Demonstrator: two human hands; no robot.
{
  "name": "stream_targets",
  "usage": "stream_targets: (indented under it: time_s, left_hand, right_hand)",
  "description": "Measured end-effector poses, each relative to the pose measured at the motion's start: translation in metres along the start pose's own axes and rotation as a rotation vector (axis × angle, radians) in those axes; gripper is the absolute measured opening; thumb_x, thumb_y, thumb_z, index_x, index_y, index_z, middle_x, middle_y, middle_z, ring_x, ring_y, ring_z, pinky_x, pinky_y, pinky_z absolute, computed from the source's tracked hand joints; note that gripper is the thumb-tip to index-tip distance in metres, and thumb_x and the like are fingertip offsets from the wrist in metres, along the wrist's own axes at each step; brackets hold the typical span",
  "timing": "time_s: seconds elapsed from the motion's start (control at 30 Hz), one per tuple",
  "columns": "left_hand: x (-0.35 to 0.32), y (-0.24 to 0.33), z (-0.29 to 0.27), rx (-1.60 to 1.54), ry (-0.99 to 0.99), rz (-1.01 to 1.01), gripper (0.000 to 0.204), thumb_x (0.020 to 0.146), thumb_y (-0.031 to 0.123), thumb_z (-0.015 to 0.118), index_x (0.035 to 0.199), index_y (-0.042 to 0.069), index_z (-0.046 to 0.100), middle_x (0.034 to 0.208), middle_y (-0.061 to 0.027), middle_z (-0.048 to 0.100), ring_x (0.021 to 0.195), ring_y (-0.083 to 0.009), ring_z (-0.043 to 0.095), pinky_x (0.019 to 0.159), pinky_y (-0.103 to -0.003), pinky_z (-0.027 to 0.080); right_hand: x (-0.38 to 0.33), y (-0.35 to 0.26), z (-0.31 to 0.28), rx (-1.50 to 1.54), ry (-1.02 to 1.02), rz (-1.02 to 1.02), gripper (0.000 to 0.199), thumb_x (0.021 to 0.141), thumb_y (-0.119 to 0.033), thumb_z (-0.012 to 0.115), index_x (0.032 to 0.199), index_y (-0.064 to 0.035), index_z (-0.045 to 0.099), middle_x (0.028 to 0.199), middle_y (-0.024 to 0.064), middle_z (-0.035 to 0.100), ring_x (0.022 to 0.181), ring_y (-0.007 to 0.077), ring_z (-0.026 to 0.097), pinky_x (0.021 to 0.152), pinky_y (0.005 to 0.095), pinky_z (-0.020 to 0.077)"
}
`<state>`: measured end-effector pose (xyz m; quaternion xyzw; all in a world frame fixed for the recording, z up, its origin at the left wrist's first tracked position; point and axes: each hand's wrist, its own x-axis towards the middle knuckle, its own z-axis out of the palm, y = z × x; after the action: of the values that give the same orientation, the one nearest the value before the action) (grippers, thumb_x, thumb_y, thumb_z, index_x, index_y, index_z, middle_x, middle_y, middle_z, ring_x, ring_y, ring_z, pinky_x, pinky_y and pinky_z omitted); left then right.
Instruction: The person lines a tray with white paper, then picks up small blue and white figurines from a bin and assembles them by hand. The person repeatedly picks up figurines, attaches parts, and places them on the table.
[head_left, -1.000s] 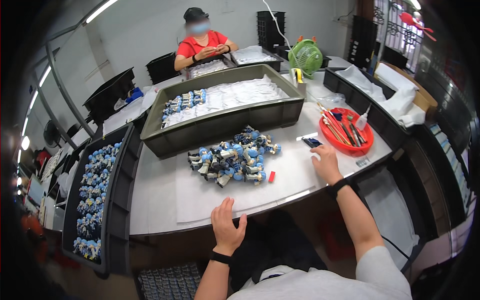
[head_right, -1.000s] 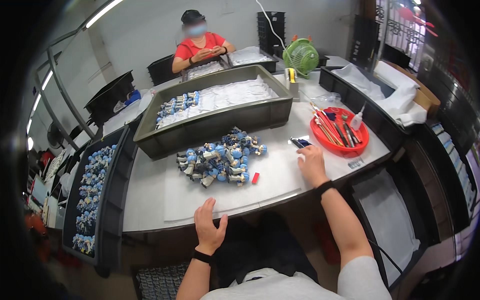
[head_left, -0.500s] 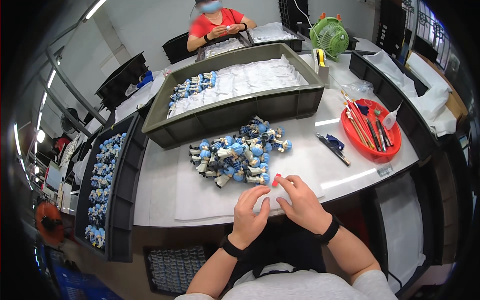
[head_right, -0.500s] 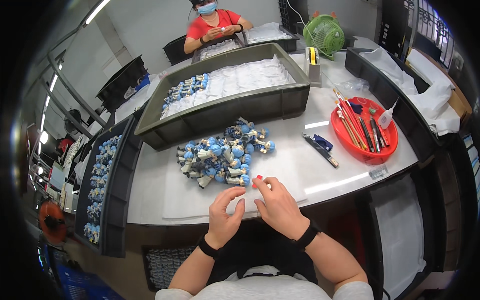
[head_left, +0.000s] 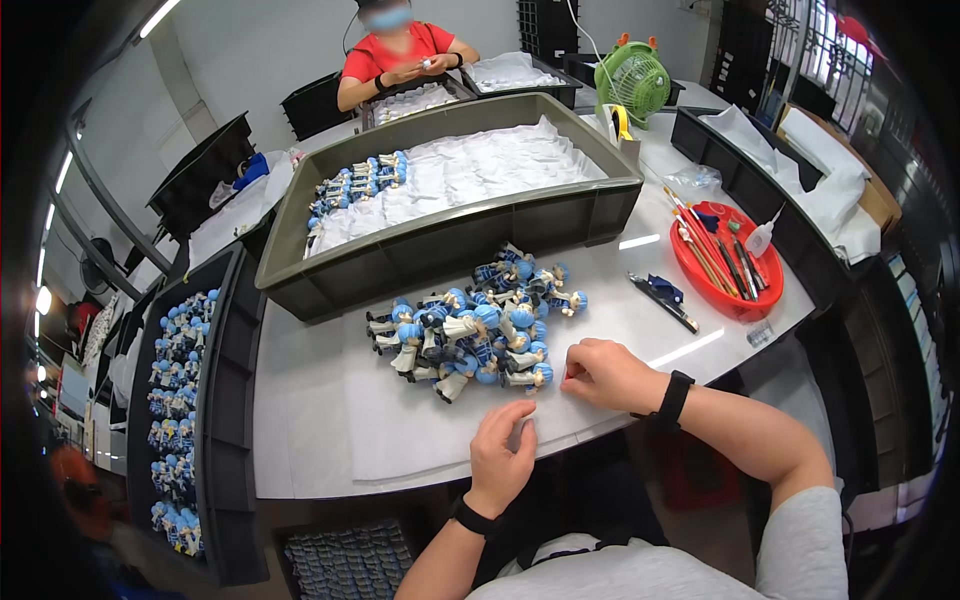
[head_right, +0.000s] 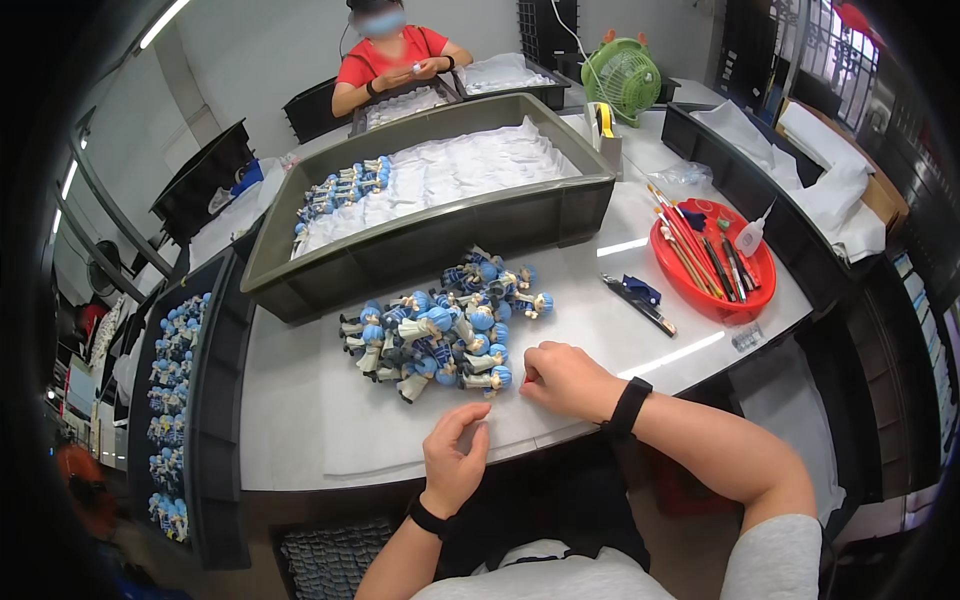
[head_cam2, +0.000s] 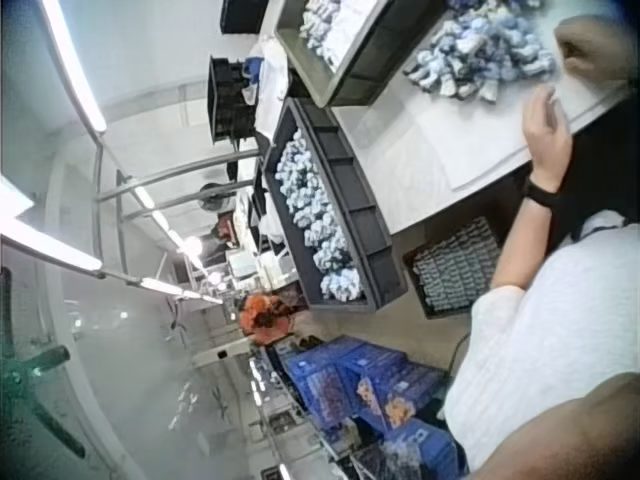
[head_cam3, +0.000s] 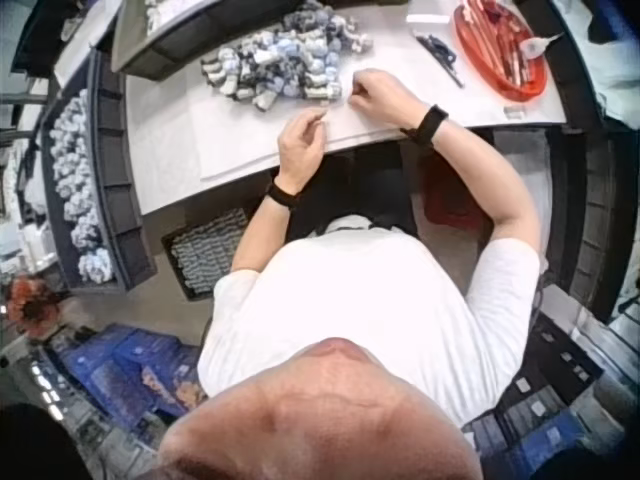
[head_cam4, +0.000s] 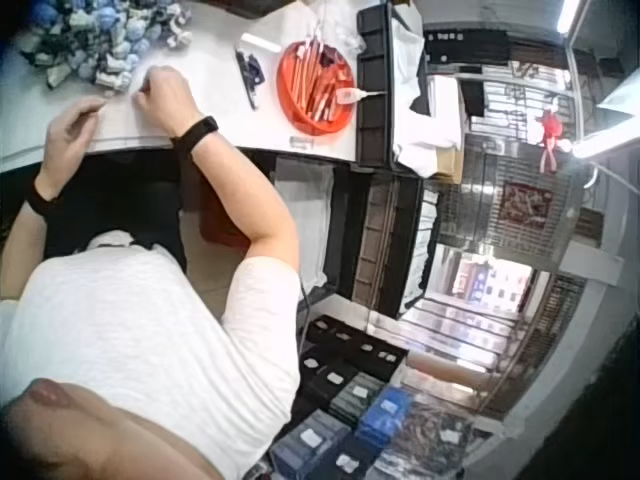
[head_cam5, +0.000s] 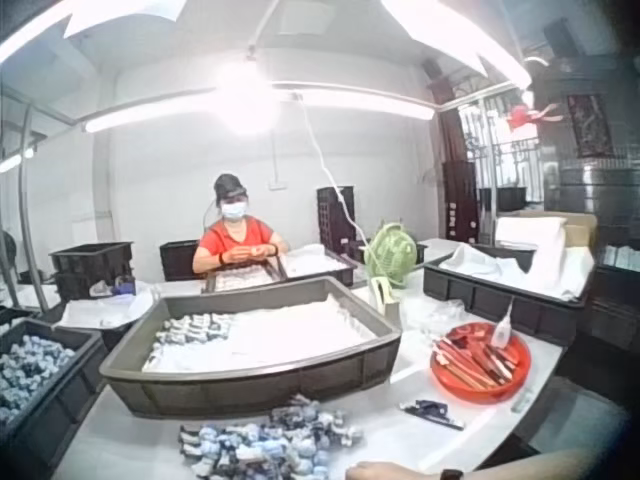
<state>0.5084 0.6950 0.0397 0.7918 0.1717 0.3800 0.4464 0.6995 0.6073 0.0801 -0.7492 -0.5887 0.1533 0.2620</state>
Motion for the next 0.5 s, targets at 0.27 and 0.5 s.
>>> stream_targets:
  time_s: [0.27,0.5]
  left_hand:
    - [0.001,-0.001,-0.005,0.007,-0.023,0.044,0.021,0.076,-0.003,0.060,0.097,0.000,0.063,0.099,-0.0147,0.065,0.091,-0.0304,0.062,0.080,-0.035,0.049]
    - [0.000,-0.001,-0.003,0.033,-0.012,0.056,0.020,0.076,-0.003,0.060,0.095,0.000,0.063,0.098,-0.0147,0.066,0.088,-0.0298,0.062,0.078,-0.035,0.049]
  right_hand:
    - [0.006,-0.015,-0.008,-0.089,-0.054,0.086,0.018,0.082,-0.016,0.062,0.091,-0.0011,0.056,0.081,0.0191,0.063,0.078,0.0372,0.062,0.070,0.0428,0.0492]
    - [0.018,0.022,-0.055,0.152,-0.013,0.423,0.019,0.082,-0.015,0.062,0.093,-0.0004,0.058,0.071,0.0168,0.064,0.063,0.0311,0.063,0.061,0.0372,0.0486]
